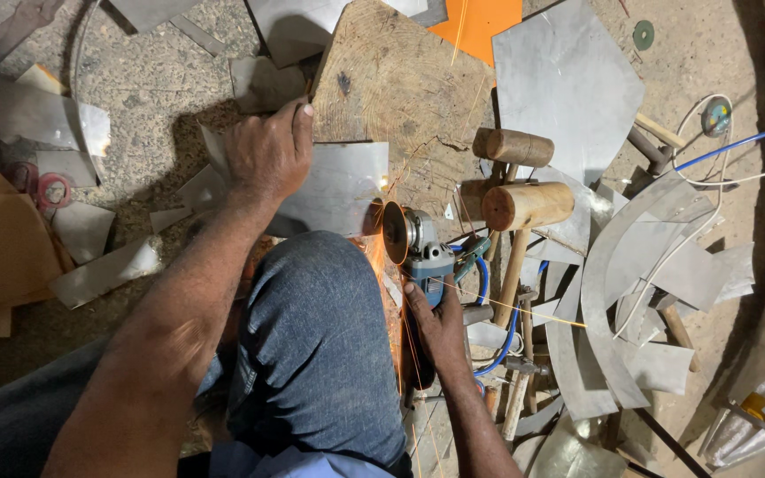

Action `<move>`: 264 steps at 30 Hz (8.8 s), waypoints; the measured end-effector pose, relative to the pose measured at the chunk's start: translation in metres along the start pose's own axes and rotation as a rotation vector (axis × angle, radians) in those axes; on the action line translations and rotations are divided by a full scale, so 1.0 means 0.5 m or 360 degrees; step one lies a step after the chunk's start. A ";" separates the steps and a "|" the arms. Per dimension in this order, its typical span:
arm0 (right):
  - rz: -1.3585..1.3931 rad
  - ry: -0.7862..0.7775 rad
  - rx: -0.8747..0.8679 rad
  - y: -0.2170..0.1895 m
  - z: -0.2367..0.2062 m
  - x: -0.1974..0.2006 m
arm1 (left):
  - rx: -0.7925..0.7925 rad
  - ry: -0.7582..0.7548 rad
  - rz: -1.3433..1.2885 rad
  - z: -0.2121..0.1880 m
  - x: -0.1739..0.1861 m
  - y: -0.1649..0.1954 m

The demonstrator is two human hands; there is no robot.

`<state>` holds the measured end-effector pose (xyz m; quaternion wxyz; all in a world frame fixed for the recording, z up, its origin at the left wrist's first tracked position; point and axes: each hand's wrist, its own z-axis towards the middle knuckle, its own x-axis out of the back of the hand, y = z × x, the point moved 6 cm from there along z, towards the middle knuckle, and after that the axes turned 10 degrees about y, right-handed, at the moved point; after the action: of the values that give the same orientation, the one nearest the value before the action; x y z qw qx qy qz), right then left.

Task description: The person marks a metal sheet against a curved structure using a pencil, then uses an angle grinder to cut the sheet on a wooden block. The person handles the metal sheet and grinder while seated on the floor.

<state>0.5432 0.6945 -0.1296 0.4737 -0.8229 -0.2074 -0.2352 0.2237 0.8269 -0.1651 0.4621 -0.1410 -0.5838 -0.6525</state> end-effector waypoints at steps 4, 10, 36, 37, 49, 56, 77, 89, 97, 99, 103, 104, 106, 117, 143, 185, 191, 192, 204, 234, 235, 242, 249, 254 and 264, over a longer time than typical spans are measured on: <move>0.0061 -0.0018 -0.0099 0.022 -0.005 -0.004 | 0.0016 -0.0007 0.0003 0.000 0.002 0.003; 0.0102 -0.0031 -0.0134 0.055 -0.005 -0.017 | -0.0022 0.0034 0.0009 0.001 0.001 0.004; 0.0229 -0.0033 0.0120 0.004 0.007 -0.008 | -0.0030 0.0037 -0.0003 0.000 0.008 0.006; 0.0193 -0.0030 0.0106 0.004 0.007 -0.008 | -0.0038 0.0044 -0.0006 0.000 0.009 0.007; 0.0134 -0.0075 -0.0056 -0.026 0.006 -0.006 | 0.0047 -0.0089 0.0024 -0.001 -0.015 -0.010; 0.0091 -0.0036 0.0063 -0.018 0.005 -0.009 | 0.0026 -0.0012 -0.0017 -0.003 -0.009 -0.010; 0.0013 0.0005 -0.0075 -0.016 0.014 -0.011 | -0.0013 -0.0006 -0.0023 -0.001 -0.013 -0.013; 0.0114 -0.0015 0.0044 -0.017 0.014 -0.012 | -0.0058 0.0047 0.0018 -0.002 -0.008 -0.009; 0.0098 -0.0009 0.0085 -0.013 0.017 -0.016 | -0.0042 0.0052 -0.0035 -0.003 -0.007 -0.013; 0.0125 -0.0003 0.0082 -0.011 0.020 -0.015 | -0.0030 0.0029 -0.0011 -0.003 -0.007 -0.014; 0.0103 0.0004 0.0016 -0.003 0.029 -0.012 | -0.0061 0.0045 0.0066 -0.001 -0.006 -0.009; 0.0081 0.0003 0.0013 -0.002 0.031 -0.012 | -0.0086 0.0075 0.0081 0.000 -0.004 -0.007; 0.0116 -0.0010 0.0062 -0.005 0.029 -0.013 | -0.0026 0.0020 -0.0013 -0.001 -0.010 -0.011; 0.0063 0.0001 -0.0003 -0.023 0.027 -0.014 | -0.0027 0.0005 0.0007 -0.002 -0.007 -0.012; 0.0037 -0.0007 0.0042 -0.012 0.044 -0.017 | -0.0025 0.0002 -0.0018 -0.001 -0.010 -0.013; 0.0265 -0.0003 0.0108 -0.046 0.059 -0.018 | -0.0058 0.0081 0.0006 0.001 -0.001 -0.008; 0.0223 0.0019 0.0106 -0.027 0.061 -0.020 | 0.0014 0.0051 -0.0073 -0.001 -0.008 -0.016; 0.0158 0.0046 0.0174 -0.032 0.061 -0.017 | -0.0004 0.0055 -0.0062 -0.001 -0.008 -0.015; 0.0365 0.0211 -0.0102 0.052 -0.018 0.068 | 0.0089 0.0167 -0.0251 0.007 0.029 -0.006; 0.0732 0.0436 -0.0526 0.253 -0.141 0.209 | -0.0467 -0.0405 0.0547 0.071 -0.155 0.330; 0.0739 0.0453 -0.0422 0.248 -0.134 0.206 | -0.0446 -0.0428 0.0560 0.069 -0.157 0.325; 0.0825 0.0312 -0.0456 0.257 -0.088 0.160 | -0.0470 -0.0351 0.0579 0.067 -0.140 0.337; 0.0797 0.0373 -0.0373 0.211 -0.086 0.177 | -0.0384 -0.0195 0.0519 0.080 -0.108 0.325; 0.0882 0.0344 -0.0380 0.225 -0.090 0.196 | 0.0262 -0.0060 0.0266 0.061 -0.030 0.192; 0.0982 0.0332 -0.0572 0.230 -0.066 0.186 | 0.1079 0.0838 -0.0796 -0.022 -0.002 0.103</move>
<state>0.6767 0.6231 -0.1390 0.3888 -0.8885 0.1443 -0.1966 0.2677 0.8229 -0.1363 0.4430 0.3311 -0.6425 -0.5303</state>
